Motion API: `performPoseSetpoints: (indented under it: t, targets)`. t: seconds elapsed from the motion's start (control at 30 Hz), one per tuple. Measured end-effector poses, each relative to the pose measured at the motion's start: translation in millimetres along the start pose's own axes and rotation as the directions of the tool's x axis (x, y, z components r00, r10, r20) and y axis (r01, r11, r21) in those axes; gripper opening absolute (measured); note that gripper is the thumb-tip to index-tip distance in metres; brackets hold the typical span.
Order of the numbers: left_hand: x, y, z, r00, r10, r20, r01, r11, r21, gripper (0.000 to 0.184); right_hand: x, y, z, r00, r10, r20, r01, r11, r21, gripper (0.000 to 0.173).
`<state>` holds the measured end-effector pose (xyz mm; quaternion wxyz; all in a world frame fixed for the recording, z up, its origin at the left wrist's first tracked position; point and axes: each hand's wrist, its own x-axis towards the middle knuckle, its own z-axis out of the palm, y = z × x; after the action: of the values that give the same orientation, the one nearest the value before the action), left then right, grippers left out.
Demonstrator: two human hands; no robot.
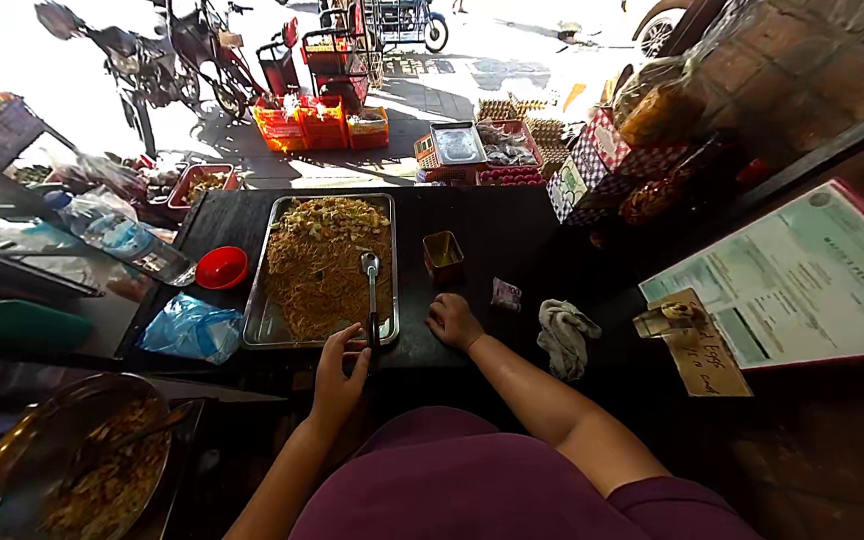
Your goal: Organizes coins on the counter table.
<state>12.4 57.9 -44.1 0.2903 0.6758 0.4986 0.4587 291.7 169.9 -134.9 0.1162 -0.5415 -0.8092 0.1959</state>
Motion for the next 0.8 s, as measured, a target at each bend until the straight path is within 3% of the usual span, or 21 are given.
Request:
performPoseSetpoints:
  t: [0.13, 0.23, 0.3, 0.4, 0.47, 0.57, 0.67, 0.8]
  targets:
    - [-24, -3, -17, 0.991, -0.055, -0.120, 0.058, 0.998, 0.028, 0.043, -3, 4, 5, 0.997, -0.066, 0.038, 0.069, 0.995, -0.074, 0.056]
    - [-35, -4, -22, 0.994, -0.034, -0.106, 0.041, 0.997, 0.061, 0.038, -9, 3, -2, 0.989, -0.042, 0.144, 0.057, 0.994, -0.098, 0.061]
    - [-38, -2, -20, 0.999, -0.018, -0.037, 0.022, 0.995, 0.100, 0.035, -12, 7, -9, 0.986, -0.073, 0.152, 0.075, 0.997, -0.013, 0.054]
    - [-34, 2, -10, 0.991, -0.017, 0.131, -0.010, 0.980, 0.198, 0.031, -19, 21, -18, 0.988, -0.153, 0.007, 0.147, 0.959, 0.241, 0.047]
    - [-23, 10, 4, 0.962, -0.047, 0.270, -0.022, 0.969, 0.245, 0.031, -23, 25, -35, 0.992, -0.123, -0.039, 0.129, 0.924, 0.361, 0.045]
    - [8, 25, 35, 0.871, -0.172, 0.460, 0.029, 0.953, 0.301, 0.032, -31, 32, -58, 0.991, -0.075, -0.111, 0.106, 0.946, 0.307, 0.034]
    - [48, 27, 81, 0.767, -0.341, 0.543, 0.100, 0.901, 0.423, 0.032, -44, 16, -76, 0.991, 0.130, -0.032, -0.122, 0.975, 0.183, 0.020]
    - [85, 2, 139, 0.679, -0.499, 0.539, 0.142, 0.809, 0.570, 0.042, -54, -18, -55, 0.905, 0.396, 0.156, -0.415, 0.901, 0.121, 0.036]
